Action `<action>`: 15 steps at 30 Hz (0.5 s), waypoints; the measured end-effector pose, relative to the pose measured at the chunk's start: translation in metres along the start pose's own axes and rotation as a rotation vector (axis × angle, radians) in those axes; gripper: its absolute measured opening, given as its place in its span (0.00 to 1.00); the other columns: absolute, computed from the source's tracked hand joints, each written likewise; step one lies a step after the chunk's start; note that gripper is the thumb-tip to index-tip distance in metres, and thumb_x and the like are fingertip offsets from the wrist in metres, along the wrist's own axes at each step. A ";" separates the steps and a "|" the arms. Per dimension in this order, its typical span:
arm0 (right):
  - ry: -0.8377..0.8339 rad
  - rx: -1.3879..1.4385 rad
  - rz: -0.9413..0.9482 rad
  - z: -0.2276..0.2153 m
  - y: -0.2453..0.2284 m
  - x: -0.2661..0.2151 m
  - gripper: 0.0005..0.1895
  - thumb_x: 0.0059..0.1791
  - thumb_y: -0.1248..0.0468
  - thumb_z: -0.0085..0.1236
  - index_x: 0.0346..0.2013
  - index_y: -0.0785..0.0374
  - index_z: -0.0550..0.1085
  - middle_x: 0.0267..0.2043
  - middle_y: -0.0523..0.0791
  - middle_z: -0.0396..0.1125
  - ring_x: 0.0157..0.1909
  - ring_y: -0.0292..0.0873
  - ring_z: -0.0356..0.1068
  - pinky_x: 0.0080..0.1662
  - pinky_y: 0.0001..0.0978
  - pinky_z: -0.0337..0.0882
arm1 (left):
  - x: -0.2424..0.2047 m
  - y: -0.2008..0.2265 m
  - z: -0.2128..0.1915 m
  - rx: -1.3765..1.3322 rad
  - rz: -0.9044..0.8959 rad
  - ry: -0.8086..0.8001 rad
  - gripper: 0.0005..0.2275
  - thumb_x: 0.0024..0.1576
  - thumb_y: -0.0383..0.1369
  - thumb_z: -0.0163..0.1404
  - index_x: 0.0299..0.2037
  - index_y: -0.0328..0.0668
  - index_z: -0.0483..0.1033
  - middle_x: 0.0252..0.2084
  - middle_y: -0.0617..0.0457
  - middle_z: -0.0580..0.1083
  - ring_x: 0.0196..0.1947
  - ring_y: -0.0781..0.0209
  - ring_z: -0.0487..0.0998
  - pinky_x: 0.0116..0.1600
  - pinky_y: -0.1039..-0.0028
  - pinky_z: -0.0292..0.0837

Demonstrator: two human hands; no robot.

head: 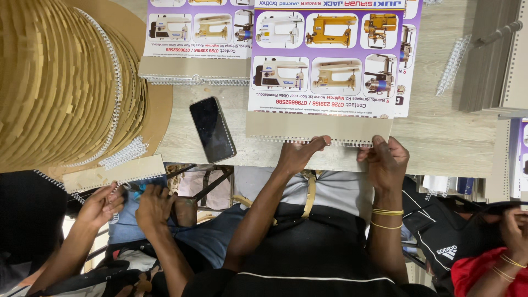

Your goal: The person assembles spiral-bound notebooks by inserting metal wire coils into the punched holes of the pages. They use pliers to bend and secure the ends of the wire coils, ensuring the pages are bound together.

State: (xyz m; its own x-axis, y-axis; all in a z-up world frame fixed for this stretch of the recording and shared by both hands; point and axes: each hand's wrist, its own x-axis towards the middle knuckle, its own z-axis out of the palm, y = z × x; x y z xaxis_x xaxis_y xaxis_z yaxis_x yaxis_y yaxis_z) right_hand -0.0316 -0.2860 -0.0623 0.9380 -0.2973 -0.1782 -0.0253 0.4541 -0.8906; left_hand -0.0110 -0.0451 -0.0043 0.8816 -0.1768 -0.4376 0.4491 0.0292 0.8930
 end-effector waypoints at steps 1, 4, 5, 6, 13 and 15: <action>0.008 0.000 -0.004 -0.006 0.002 0.001 0.11 0.57 0.67 0.57 0.30 0.66 0.72 0.27 0.58 0.72 0.27 0.49 0.77 0.31 0.35 0.82 | -0.001 0.003 -0.001 0.002 -0.001 -0.008 0.17 0.54 0.46 0.65 0.33 0.38 0.84 0.30 0.43 0.81 0.37 0.60 0.84 0.51 0.67 0.74; 0.009 -0.008 0.006 -0.014 0.005 0.003 0.07 0.55 0.67 0.58 0.33 0.67 0.74 0.28 0.57 0.72 0.28 0.48 0.78 0.32 0.34 0.82 | -0.002 0.005 -0.002 0.041 -0.035 -0.025 0.18 0.54 0.49 0.64 0.35 0.39 0.84 0.33 0.44 0.82 0.43 0.57 0.84 0.57 0.64 0.73; 0.023 -0.014 0.000 -0.011 0.003 0.003 0.06 0.55 0.67 0.59 0.35 0.68 0.74 0.27 0.57 0.72 0.27 0.49 0.77 0.31 0.36 0.82 | -0.001 0.001 -0.003 -0.016 -0.003 -0.021 0.17 0.54 0.47 0.65 0.36 0.38 0.84 0.33 0.43 0.82 0.40 0.57 0.85 0.56 0.65 0.74; 0.038 -0.020 -0.006 -0.007 0.000 0.002 0.06 0.55 0.67 0.59 0.37 0.68 0.74 0.26 0.57 0.71 0.25 0.49 0.77 0.30 0.37 0.81 | 0.000 -0.003 -0.003 -0.073 0.030 -0.018 0.17 0.54 0.44 0.66 0.38 0.36 0.84 0.34 0.42 0.82 0.38 0.56 0.85 0.55 0.66 0.76; 0.100 -0.028 -0.076 -0.005 0.008 0.006 0.16 0.57 0.61 0.62 0.30 0.67 0.69 0.12 0.52 0.59 0.14 0.48 0.67 0.22 0.36 0.74 | 0.000 -0.007 0.012 -0.230 0.052 0.032 0.13 0.52 0.31 0.68 0.41 0.30 0.82 0.33 0.42 0.80 0.33 0.58 0.84 0.39 0.75 0.83; 0.002 0.093 -0.022 -0.009 0.015 0.005 0.17 0.59 0.52 0.51 0.35 0.61 0.75 0.16 0.50 0.67 0.16 0.45 0.72 0.24 0.35 0.79 | 0.004 0.006 0.013 -0.145 -0.014 0.003 0.17 0.55 0.40 0.65 0.42 0.31 0.82 0.33 0.43 0.81 0.34 0.60 0.84 0.43 0.73 0.83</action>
State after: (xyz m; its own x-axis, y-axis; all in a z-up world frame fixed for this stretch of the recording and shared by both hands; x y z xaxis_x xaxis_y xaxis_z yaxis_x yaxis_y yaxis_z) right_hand -0.0302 -0.2879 -0.0801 0.9372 -0.3100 -0.1600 0.0279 0.5237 -0.8514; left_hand -0.0070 -0.0579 0.0005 0.8756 -0.1747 -0.4503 0.4772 0.1690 0.8624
